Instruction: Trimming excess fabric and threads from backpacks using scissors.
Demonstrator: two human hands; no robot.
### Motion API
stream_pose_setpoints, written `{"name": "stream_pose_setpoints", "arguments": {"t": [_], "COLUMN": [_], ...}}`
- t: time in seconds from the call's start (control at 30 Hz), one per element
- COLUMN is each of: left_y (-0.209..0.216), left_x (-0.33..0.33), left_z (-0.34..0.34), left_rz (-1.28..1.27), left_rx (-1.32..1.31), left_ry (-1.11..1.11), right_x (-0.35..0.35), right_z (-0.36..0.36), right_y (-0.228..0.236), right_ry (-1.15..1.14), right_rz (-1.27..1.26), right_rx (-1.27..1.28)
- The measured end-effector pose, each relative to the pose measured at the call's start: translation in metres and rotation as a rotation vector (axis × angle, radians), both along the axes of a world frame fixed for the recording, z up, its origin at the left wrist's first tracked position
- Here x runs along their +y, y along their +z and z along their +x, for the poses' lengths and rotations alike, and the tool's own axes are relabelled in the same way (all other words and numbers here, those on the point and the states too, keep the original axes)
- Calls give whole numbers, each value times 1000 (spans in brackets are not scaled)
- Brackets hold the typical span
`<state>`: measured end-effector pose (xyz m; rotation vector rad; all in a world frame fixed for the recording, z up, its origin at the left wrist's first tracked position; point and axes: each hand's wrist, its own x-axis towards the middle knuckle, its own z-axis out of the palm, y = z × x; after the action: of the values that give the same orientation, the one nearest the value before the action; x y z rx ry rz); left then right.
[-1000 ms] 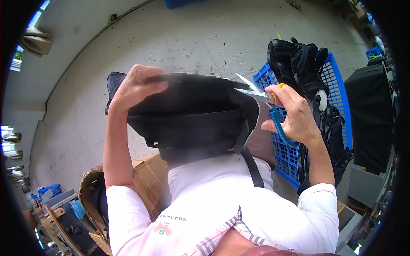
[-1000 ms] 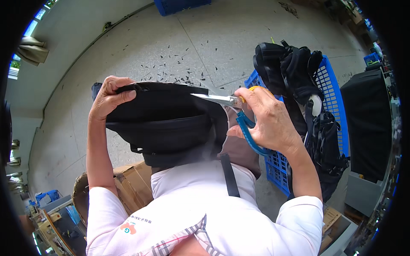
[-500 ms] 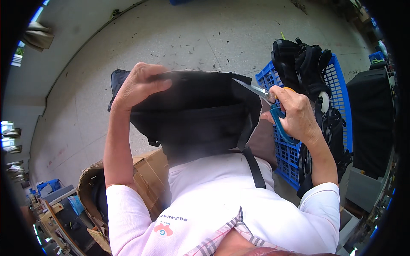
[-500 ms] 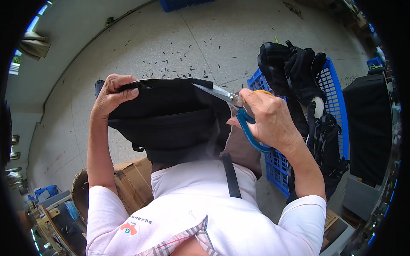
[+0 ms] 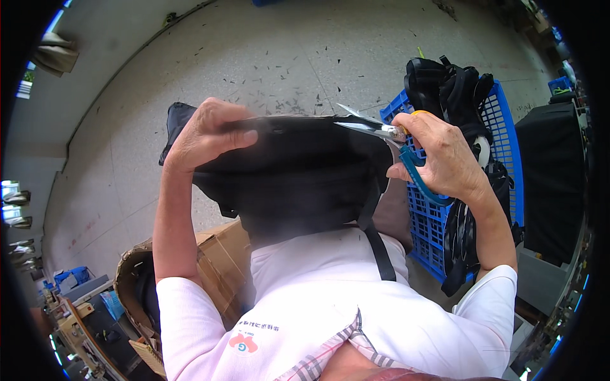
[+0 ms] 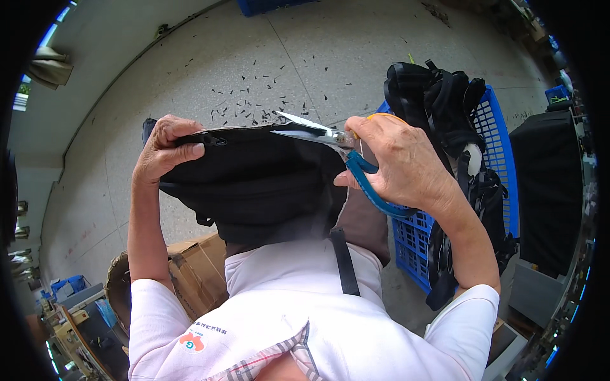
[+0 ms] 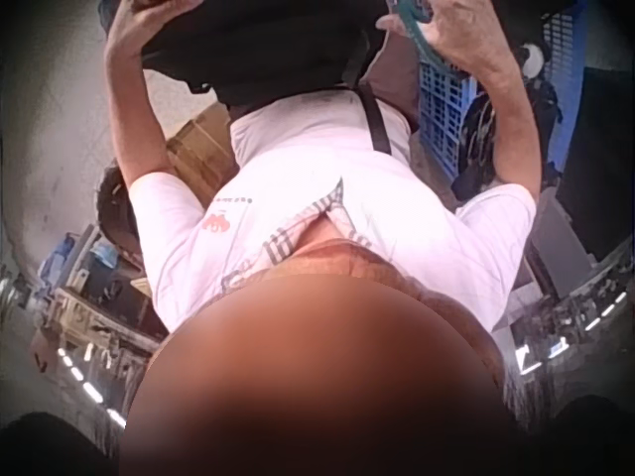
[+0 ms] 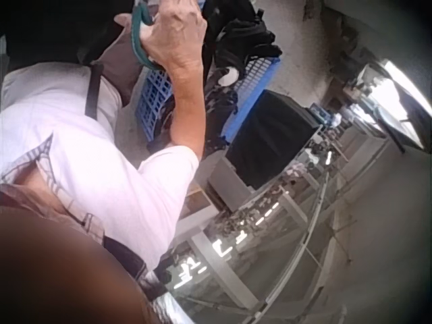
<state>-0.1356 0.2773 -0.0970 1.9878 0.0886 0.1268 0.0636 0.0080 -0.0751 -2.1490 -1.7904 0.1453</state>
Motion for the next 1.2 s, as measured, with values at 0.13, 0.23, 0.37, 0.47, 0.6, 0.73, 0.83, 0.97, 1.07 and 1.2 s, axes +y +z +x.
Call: {"name": "stream_pose_setpoints", "arguments": {"t": [0.13,0.23,0.37,0.47,0.6,0.73,0.83,0.97,1.07,1.2], "left_y": [1,-2,-2,1,3,2,-1,-7,-8,-7], "left_x": [-2,2,0,-2,-4,-4,3,7,7,0], "left_z": [-2,-7,-7,-5,-1,0,0,-1,6,23], "left_rz": [-6,-4,-4,-39,-31,-65,-60,-82,-157,-99], "left_rx": [-9,-7,-30,-15,-21,5,25,57,143,190], "left_ry": [7,21,22,-7,-37,-51,-56,4,27,21], "right_x": [2,1,-2,-2,4,8,6,9,15,40], "right_z": [3,3,5,7,8,12,15,17,21,1], "right_y": [3,5,9,12,10,12,9,3,-14,-35], "right_ry": [33,4,58,45,130,159,157,63,-70,-44], "right_rz": [-60,-165,-127,-186,-44,-155,-161,-10,135,177], "right_rx": [-8,74,53,187,86,156,152,309,937,1033]}}
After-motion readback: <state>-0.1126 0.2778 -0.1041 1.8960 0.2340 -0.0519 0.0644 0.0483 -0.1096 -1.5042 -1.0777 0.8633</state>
